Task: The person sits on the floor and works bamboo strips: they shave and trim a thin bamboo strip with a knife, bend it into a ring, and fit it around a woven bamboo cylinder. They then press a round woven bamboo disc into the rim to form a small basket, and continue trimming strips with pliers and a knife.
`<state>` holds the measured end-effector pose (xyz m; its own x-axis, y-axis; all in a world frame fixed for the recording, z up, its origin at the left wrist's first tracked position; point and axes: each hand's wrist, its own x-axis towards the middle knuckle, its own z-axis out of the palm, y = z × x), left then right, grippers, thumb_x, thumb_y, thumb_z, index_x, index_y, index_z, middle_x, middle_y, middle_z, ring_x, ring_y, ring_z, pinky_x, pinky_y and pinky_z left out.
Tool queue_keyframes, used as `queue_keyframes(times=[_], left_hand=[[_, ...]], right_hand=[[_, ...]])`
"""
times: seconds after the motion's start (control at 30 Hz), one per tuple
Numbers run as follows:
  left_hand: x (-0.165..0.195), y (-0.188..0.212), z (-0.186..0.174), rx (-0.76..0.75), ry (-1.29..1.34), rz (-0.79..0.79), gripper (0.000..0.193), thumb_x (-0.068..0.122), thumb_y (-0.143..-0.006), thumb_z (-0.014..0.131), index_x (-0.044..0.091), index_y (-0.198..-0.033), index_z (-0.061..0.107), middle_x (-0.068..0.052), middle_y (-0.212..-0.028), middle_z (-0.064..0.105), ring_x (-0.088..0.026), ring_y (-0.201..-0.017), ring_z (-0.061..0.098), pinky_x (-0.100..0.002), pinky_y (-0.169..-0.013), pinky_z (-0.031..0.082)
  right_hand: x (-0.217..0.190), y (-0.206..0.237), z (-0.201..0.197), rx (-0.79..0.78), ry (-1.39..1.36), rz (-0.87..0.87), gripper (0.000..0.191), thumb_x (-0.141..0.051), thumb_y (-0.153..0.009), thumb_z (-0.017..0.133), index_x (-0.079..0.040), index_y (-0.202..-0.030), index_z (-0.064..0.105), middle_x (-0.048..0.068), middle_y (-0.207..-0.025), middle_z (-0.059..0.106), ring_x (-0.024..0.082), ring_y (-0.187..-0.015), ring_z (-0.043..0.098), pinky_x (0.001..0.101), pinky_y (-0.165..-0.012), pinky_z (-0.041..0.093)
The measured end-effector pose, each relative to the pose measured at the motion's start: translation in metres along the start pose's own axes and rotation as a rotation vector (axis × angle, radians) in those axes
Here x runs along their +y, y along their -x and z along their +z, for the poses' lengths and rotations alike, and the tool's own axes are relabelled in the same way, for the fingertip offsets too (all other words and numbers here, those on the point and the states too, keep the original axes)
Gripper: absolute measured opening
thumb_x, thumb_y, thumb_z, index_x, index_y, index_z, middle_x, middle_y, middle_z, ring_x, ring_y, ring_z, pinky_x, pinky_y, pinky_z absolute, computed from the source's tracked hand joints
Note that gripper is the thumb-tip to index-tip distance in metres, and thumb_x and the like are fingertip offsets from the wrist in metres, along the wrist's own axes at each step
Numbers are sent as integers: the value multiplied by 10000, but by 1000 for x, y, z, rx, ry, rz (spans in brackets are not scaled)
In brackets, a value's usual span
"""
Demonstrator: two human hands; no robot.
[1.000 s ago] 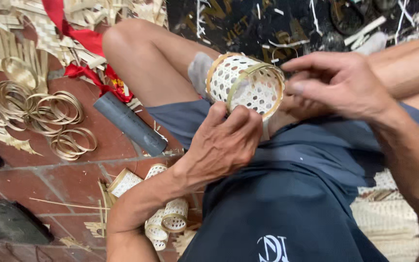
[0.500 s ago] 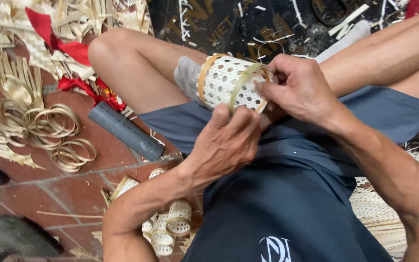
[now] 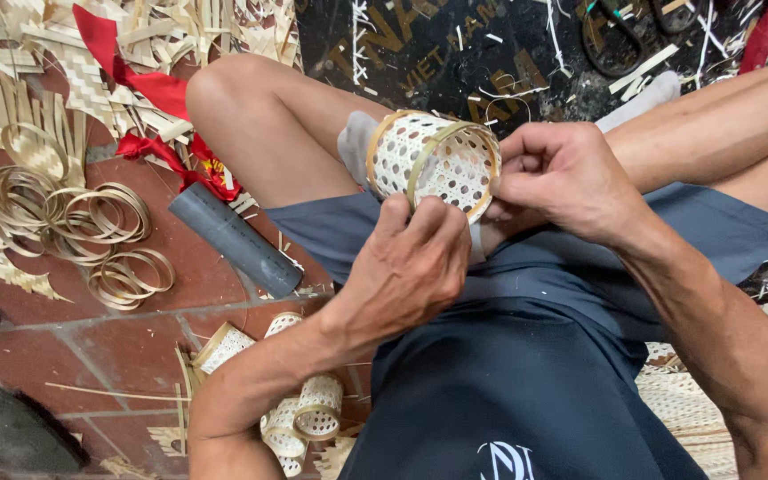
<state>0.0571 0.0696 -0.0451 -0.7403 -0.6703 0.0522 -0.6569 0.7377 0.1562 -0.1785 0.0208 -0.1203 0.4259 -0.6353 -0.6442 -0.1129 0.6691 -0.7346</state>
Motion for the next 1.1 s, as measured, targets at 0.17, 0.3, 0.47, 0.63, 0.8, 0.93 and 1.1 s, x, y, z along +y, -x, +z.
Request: queue_keyframes(times=[0.17,0.3,0.47,0.63,0.8,0.93,1.1], left_hand=[[1,1,1,56,-9,-20,222,232,-853,633,32,-903,714,-68,-899,528,-232,-957,500,-394,-844,383],[-1,4,2,79,4,-24,222,236,-865,634,29,-892,710,-66,-899,526,-229,-964,493,-394,-850,379],[-6,6,1,92,36,-27,222,240,-873,634,35,-891,717,-64,-902,531,-231,-979,497,-388,-842,368],[-10,7,1,101,74,-36,222,240,-872,640,35,-893,722,-62,-917,543,-225,-985,501,-384,-843,367],[-11,9,3,105,85,-37,215,231,-870,648,31,-891,723,-59,-909,540,-226,-976,498,-383,-842,369],[-10,7,4,112,76,-37,220,233,-872,649,26,-887,724,-59,-895,533,-224,-969,496,-379,-832,365],[-10,6,4,102,44,-26,216,226,-872,653,23,-887,724,-54,-871,517,-216,-947,482,-374,-828,355]], right_hand=[[-1,4,-6,-28,-108,26,263,-9,-942,662,83,-1187,676,128,-964,753,169,-835,750,297,-739,640],[1,6,-6,-26,-85,-8,280,7,-948,664,87,-1216,674,130,-996,749,167,-858,741,300,-761,639],[1,3,-7,-40,-24,-57,277,16,-951,673,90,-1218,681,124,-995,751,156,-861,736,278,-774,622],[0,4,-6,-21,22,-60,263,20,-952,674,88,-1206,690,125,-982,752,156,-852,735,276,-756,620],[1,5,-4,-22,7,-79,275,22,-950,673,85,-1218,683,121,-997,752,154,-866,738,271,-765,619],[0,4,-3,-26,3,-79,277,18,-947,677,85,-1215,683,118,-987,752,153,-863,740,267,-762,619],[-4,6,1,27,40,-74,255,10,-944,692,83,-1188,697,108,-953,754,142,-820,734,249,-713,603]])
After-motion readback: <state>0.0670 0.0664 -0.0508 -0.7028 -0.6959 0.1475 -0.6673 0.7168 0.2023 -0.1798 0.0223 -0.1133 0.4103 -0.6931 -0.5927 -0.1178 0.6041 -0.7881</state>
